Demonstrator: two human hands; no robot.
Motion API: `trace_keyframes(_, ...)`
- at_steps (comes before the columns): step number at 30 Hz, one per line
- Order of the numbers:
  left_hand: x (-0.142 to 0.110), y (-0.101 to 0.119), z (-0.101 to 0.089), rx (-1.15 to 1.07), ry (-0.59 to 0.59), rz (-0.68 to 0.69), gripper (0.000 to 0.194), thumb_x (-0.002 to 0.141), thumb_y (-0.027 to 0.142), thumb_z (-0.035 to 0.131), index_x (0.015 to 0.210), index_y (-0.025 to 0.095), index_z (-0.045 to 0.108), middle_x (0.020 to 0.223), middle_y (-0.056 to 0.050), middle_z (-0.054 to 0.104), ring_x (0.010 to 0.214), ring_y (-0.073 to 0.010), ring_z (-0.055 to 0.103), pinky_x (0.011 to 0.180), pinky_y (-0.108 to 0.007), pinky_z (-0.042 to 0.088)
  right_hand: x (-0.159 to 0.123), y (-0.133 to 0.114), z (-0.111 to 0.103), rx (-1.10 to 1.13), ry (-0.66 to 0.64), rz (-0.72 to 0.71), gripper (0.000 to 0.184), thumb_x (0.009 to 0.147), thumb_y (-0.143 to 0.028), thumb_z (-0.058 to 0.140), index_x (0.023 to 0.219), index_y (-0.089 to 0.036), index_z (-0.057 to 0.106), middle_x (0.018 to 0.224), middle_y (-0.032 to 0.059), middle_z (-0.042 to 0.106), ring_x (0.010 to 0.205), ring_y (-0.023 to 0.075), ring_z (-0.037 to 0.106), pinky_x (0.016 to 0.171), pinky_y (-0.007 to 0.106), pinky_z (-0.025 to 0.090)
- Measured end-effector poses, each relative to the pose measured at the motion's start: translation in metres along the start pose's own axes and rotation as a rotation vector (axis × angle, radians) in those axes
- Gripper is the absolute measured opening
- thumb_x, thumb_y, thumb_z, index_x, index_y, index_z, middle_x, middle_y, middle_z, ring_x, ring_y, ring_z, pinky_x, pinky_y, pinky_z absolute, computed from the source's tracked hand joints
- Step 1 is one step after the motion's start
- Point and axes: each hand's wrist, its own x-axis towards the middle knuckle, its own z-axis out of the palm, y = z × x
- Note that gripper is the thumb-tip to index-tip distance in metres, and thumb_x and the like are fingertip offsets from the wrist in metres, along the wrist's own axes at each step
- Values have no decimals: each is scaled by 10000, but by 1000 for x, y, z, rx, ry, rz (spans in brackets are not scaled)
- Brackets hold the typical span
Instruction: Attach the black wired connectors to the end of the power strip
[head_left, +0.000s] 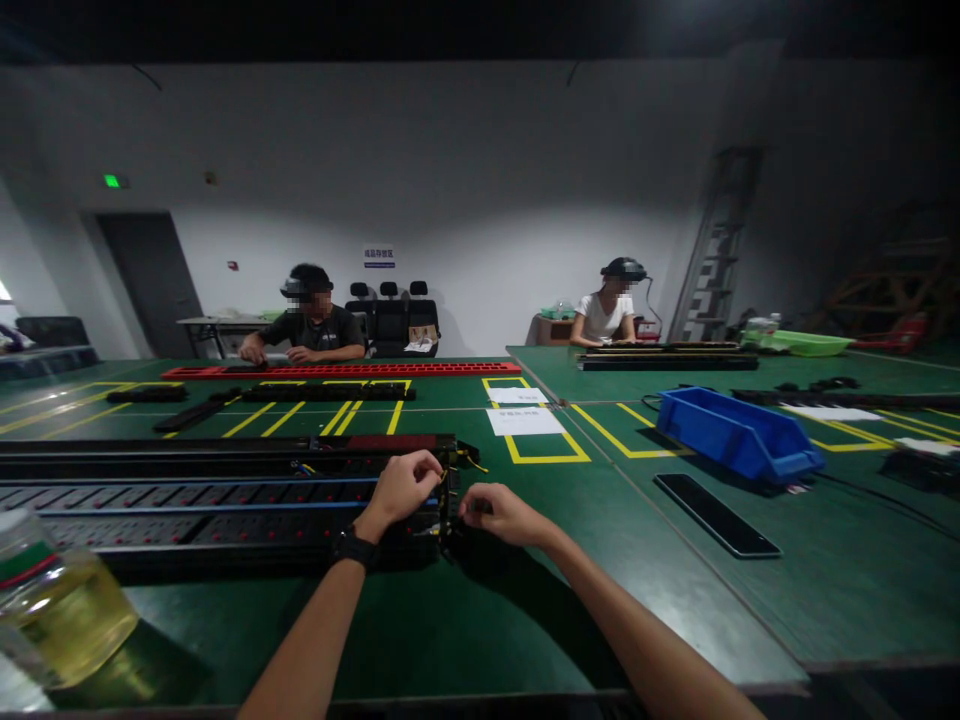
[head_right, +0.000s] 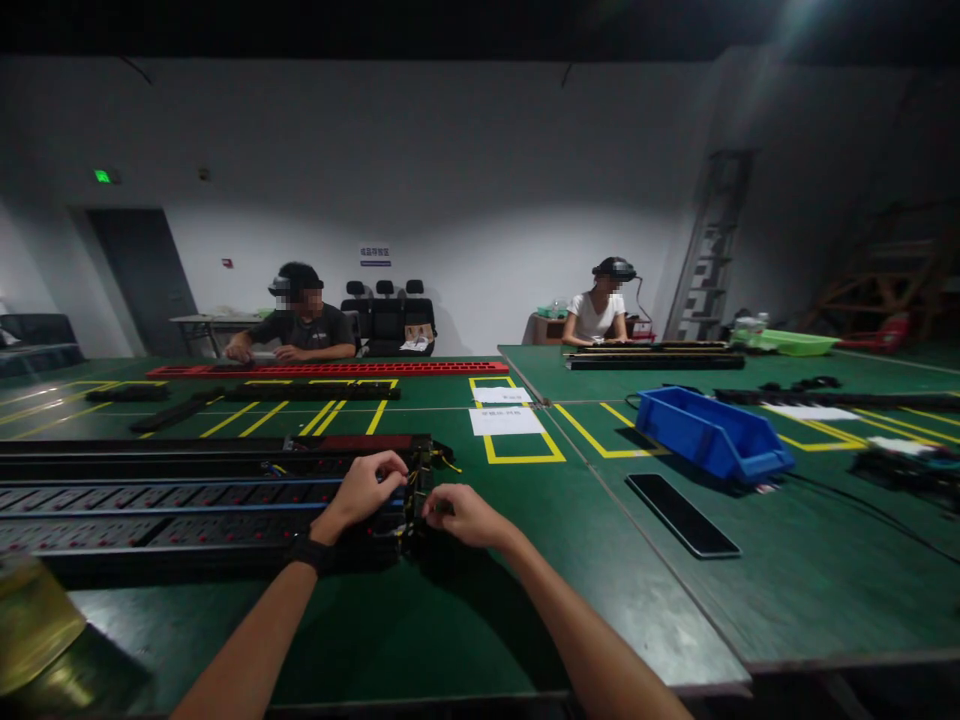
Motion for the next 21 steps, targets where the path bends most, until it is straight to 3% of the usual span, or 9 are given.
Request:
trace_keyframes(5,-2,1,0,54,-68,36,201,843,268,561,798,189,741,771,-24,755,712,-163,667,725,-259,477,-5,9,-17,11,-59,9,128,844,-150,593,906,-176,702,830,6,689,754,148,600,719,249,460)
trace_keyframes(8,-2,-3,1,88,-61,8,238,861,305,547,761,186,727,757,-22,743,695,-161,651,694,-255,447,-9,26,-36,-98,86,60,138,844,-143,576,909,-169,694,861,23,692,792,163,606,745,265,455)
trace_keyframes(13,-1,-9,4,151,-90,-30,285,870,298,509,688,176,691,700,-14,704,656,-148,610,655,-248,398,-13,59,-56,-312,297,306,187,836,-108,553,896,-160,723,871,64,726,801,194,646,704,270,452)
trace_keyframes(17,-1,-11,6,195,-117,-44,268,850,277,507,685,176,692,688,-11,689,646,-142,591,640,-244,373,-15,70,-59,-452,346,453,193,801,-80,585,797,-172,754,826,86,746,779,206,669,659,263,435)
trace_keyframes(21,-1,-10,6,211,-128,-43,257,836,264,513,674,181,694,668,-9,675,636,-143,575,625,-250,360,-19,66,-56,-554,318,477,179,819,-105,607,762,-186,756,824,85,746,774,205,672,657,261,420)
